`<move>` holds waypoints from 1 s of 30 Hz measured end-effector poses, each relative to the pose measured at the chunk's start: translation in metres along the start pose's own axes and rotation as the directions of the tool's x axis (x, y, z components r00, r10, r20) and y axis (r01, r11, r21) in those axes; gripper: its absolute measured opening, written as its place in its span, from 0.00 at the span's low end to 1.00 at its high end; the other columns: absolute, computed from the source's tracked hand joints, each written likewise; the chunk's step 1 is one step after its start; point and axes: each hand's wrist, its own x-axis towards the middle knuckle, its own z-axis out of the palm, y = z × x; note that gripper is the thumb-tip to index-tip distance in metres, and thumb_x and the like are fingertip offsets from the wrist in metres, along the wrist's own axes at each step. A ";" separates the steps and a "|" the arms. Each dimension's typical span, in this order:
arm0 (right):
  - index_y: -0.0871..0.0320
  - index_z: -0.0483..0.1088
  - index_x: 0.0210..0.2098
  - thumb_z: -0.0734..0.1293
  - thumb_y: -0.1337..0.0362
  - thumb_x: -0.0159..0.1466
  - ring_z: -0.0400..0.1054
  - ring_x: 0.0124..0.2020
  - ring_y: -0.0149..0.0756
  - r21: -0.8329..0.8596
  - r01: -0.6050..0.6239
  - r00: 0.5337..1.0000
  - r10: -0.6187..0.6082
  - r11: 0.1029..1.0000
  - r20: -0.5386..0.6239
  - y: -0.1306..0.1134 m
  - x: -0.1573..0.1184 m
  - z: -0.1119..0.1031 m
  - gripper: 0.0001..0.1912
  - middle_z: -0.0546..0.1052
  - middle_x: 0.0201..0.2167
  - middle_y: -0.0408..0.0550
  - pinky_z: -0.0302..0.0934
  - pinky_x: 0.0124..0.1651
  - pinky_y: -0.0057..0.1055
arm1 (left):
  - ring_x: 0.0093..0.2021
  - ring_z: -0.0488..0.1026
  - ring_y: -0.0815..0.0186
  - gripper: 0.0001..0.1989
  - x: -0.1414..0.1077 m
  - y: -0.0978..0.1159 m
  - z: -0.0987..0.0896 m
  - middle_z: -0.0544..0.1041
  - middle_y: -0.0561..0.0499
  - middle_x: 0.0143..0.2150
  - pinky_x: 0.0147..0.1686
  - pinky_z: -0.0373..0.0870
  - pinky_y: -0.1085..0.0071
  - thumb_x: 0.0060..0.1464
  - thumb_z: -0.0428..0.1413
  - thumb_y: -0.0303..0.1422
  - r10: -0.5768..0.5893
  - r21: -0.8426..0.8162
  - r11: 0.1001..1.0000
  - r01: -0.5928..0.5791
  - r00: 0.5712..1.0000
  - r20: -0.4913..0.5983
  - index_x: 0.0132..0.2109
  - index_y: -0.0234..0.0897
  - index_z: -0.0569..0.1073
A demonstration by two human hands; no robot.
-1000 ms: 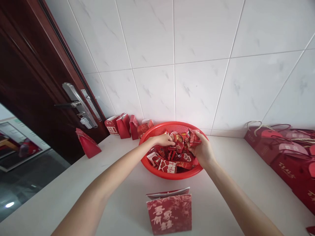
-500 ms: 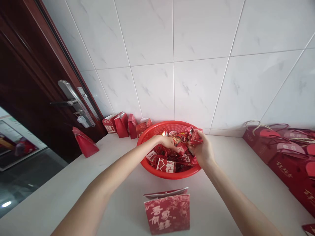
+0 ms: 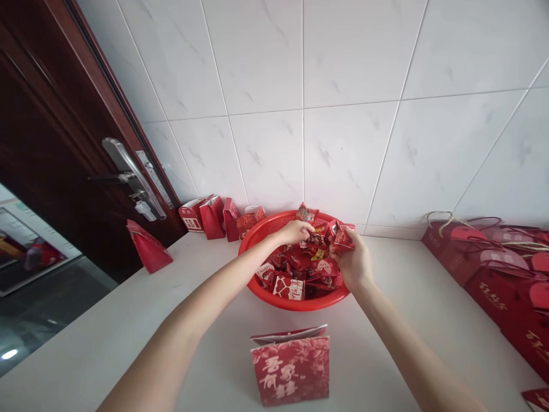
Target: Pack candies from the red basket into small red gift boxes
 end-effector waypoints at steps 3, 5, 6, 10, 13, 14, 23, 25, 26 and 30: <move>0.55 0.73 0.23 0.73 0.60 0.49 0.66 0.22 0.30 0.017 -0.025 1.000 0.025 1.000 0.006 -0.003 -0.002 0.002 0.08 0.75 0.21 0.39 0.62 0.22 0.25 | 0.47 0.80 0.57 0.20 -0.003 -0.004 0.003 0.84 0.46 0.47 0.48 0.73 0.67 0.52 0.54 0.22 -0.020 0.147 0.989 0.005 0.995 0.097 0.51 0.36 0.80; 0.56 0.72 0.22 0.73 0.60 0.49 0.66 0.22 0.29 0.017 -0.041 0.999 0.041 0.999 -0.001 -0.004 -0.003 0.003 0.07 0.76 0.21 0.40 0.61 0.22 0.24 | 0.50 0.79 0.54 0.20 -0.006 -0.004 0.008 0.84 0.46 0.49 0.51 0.73 0.66 0.48 0.58 0.21 -0.019 0.236 0.971 -0.021 0.986 0.164 0.48 0.38 0.81; 0.56 0.72 0.22 0.73 0.60 0.49 0.65 0.21 0.29 0.016 -0.047 0.999 0.047 0.999 -0.006 -0.005 -0.003 0.004 0.08 0.75 0.20 0.40 0.60 0.22 0.24 | 0.51 0.79 0.52 0.21 -0.007 -0.003 0.012 0.83 0.45 0.50 0.52 0.73 0.66 0.45 0.59 0.20 -0.018 0.278 0.960 -0.038 0.981 0.196 0.48 0.37 0.81; 0.55 0.71 0.21 0.74 0.60 0.49 0.64 0.21 0.30 0.007 -0.034 0.999 0.034 0.999 -0.006 -0.005 -0.003 0.004 0.09 0.74 0.19 0.40 0.59 0.21 0.25 | 0.59 0.75 0.45 0.27 -0.009 0.001 0.023 0.78 0.37 0.59 0.56 0.71 0.61 0.44 0.61 0.20 -0.025 0.411 0.907 -0.091 0.963 0.267 0.54 0.33 0.78; 0.55 0.72 0.22 0.74 0.60 0.48 0.65 0.22 0.29 0.000 -0.018 1.000 0.018 1.000 0.000 -0.003 -0.002 0.003 0.09 0.75 0.21 0.40 0.61 0.22 0.25 | 0.65 0.69 0.44 0.34 -0.010 0.005 0.026 0.71 0.36 0.66 0.62 0.67 0.58 0.48 0.63 0.24 -0.026 0.465 0.877 -0.119 0.956 0.293 0.64 0.36 0.72; 0.55 0.72 0.23 0.74 0.59 0.48 0.66 0.22 0.29 0.000 -0.016 1.000 0.016 1.000 0.001 -0.002 -0.001 0.002 0.09 0.75 0.21 0.40 0.60 0.22 0.25 | 0.66 0.68 0.44 0.35 -0.011 0.007 0.027 0.70 0.37 0.67 0.63 0.66 0.58 0.49 0.63 0.26 -0.026 0.488 0.863 -0.131 0.953 0.302 0.66 0.37 0.70; 0.55 0.72 0.23 0.74 0.58 0.50 0.67 0.21 0.30 -0.004 0.002 1.000 -0.001 1.000 0.015 0.001 0.001 0.000 0.09 0.75 0.20 0.39 0.62 0.22 0.25 | 0.45 0.77 0.51 0.09 -0.009 0.023 0.029 0.81 0.40 0.39 0.43 0.70 0.62 0.48 0.56 0.20 -0.049 0.544 0.833 -0.104 0.964 0.261 0.31 0.35 0.80; 0.55 0.72 0.24 0.74 0.58 0.51 0.67 0.21 0.30 -0.012 0.001 1.000 -0.001 1.000 0.026 0.001 0.001 0.000 0.09 0.76 0.21 0.40 0.62 0.22 0.25 | 0.35 0.75 0.57 0.10 -0.010 0.022 0.022 0.77 0.46 0.28 0.36 0.67 0.66 0.45 0.56 0.19 -0.068 0.494 0.866 -0.084 0.957 0.282 0.22 0.36 0.74; 0.55 0.72 0.24 0.74 0.58 0.51 0.67 0.21 0.30 -0.010 -0.004 1.000 0.004 1.000 0.027 0.001 0.001 0.000 0.09 0.76 0.21 0.40 0.62 0.22 0.25 | 0.30 0.72 0.60 0.11 -0.011 0.020 0.017 0.74 0.49 0.24 0.33 0.64 0.67 0.43 0.56 0.19 -0.082 0.460 0.885 -0.068 0.951 0.299 0.19 0.36 0.71; 0.56 0.71 0.23 0.75 0.57 0.52 0.66 0.20 0.30 -0.017 -0.014 0.999 0.015 1.000 0.030 0.001 0.002 -0.001 0.11 0.75 0.19 0.39 0.61 0.21 0.26 | 0.20 0.61 0.69 0.10 -0.017 0.011 -0.006 0.66 0.55 0.19 0.25 0.56 0.70 0.45 0.56 0.24 -0.137 0.291 0.956 0.040 0.937 0.322 0.19 0.37 0.68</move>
